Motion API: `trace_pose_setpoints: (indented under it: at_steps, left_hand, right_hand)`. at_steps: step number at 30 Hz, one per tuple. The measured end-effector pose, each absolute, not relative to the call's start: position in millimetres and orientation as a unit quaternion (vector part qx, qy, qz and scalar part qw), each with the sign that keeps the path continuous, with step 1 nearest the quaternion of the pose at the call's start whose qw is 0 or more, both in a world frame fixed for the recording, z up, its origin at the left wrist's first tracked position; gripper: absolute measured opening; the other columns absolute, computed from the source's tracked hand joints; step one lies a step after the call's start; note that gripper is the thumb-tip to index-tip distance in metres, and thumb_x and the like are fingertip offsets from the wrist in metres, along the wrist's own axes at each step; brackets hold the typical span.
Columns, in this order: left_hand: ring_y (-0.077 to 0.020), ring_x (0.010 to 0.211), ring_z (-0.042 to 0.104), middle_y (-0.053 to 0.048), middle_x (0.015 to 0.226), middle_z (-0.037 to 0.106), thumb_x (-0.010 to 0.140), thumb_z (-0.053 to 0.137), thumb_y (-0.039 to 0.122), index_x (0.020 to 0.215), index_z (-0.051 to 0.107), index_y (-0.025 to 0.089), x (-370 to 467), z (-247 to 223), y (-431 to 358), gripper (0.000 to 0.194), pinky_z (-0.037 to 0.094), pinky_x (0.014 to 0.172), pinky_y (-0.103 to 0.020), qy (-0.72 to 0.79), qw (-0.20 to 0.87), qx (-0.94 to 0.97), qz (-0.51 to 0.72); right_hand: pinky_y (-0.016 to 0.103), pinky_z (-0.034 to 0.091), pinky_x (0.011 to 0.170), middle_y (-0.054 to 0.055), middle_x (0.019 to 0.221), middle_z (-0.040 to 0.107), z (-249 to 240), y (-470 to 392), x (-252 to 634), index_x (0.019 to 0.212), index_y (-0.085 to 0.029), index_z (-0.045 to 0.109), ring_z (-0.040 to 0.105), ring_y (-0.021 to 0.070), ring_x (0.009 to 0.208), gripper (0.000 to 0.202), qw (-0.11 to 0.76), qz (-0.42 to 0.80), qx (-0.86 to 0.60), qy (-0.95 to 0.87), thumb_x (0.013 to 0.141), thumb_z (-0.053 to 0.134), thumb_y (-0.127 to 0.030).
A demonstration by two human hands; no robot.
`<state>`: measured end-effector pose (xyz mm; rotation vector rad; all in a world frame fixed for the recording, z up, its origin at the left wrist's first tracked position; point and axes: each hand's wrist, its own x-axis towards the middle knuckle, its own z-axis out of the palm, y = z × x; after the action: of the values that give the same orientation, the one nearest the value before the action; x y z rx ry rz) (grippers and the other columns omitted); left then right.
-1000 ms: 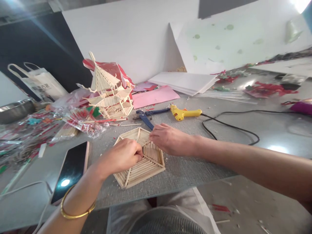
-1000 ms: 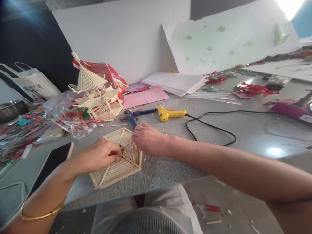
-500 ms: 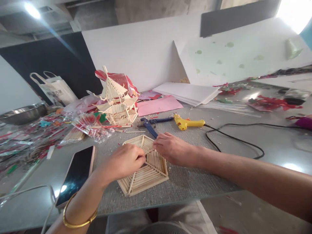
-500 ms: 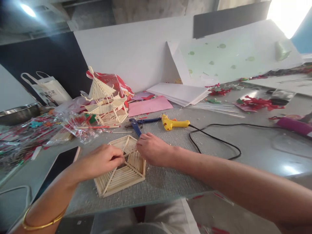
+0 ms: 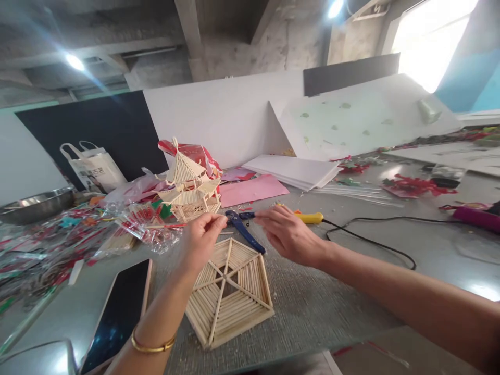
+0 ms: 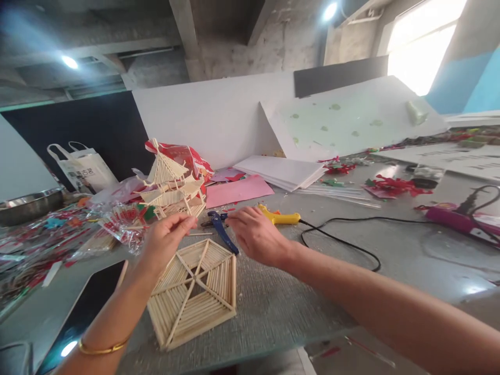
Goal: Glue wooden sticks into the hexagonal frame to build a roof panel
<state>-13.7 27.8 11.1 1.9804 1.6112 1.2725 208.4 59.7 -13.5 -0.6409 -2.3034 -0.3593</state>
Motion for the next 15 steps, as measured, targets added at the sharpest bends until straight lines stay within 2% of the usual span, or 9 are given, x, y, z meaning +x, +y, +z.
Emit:
trace_pose_setpoints:
  at_steps: [3, 6, 10, 15]
  left_hand:
    - [-0.017, 0.075, 0.06, -0.004, 0.081, 0.068, 0.085, 0.045, 0.041, 0.087, 0.062, 0.017, -27, 2, 32, 0.03, 0.045, 0.069, -0.028, 0.578, 0.037, 0.676, 0.455]
    - [-0.0184, 0.078, 0.06, -0.006, 0.085, 0.067, 0.086, 0.043, 0.037, 0.089, 0.061, 0.018, -34, -3, 31, 0.026, 0.045, 0.073, -0.029, 0.588, -0.047, 0.669, 0.452]
    - [-0.0191, 0.08, 0.059, -0.008, 0.09, 0.065, 0.086, 0.043, 0.032, 0.091, 0.06, 0.017, -32, -4, 29, 0.023, 0.045, 0.076, -0.031, 0.588, -0.1, 0.67, 0.443]
    - [-0.0187, 0.079, 0.059, -0.007, 0.091, 0.064, 0.087, 0.042, 0.029, 0.089, 0.058, 0.019, -26, -7, 28, 0.019, 0.046, 0.075, -0.03, 0.565, -0.11, 0.686, 0.445]
  right_hand:
    - [0.04, 0.04, 0.083, 0.013, 0.107, 0.061, -4, 81, 230, 0.108, -0.012, 0.06, 0.05, 0.0233, 0.098, 0.032, 0.386, -0.196, -0.329, -0.839, 0.081, 0.042, -0.011]
    - [0.04, 0.038, 0.084, 0.013, 0.109, 0.061, 4, 104, 254, 0.109, -0.012, 0.06, 0.049, 0.0246, 0.098, 0.033, 0.378, -0.232, -0.426, -0.788, 0.082, 0.042, -0.012]
    - [0.038, 0.034, 0.083, 0.014, 0.106, 0.061, 6, 124, 279, 0.105, -0.011, 0.061, 0.049, 0.0252, 0.098, 0.032, 0.284, -0.236, -0.563, -0.739, 0.082, 0.04, -0.014]
    - [0.035, 0.033, 0.077, 0.018, 0.1, 0.062, 3, 139, 299, 0.096, -0.008, 0.064, 0.051, 0.0269, 0.096, 0.029, 0.157, -0.16, -0.657, -0.72, 0.081, 0.04, -0.015]
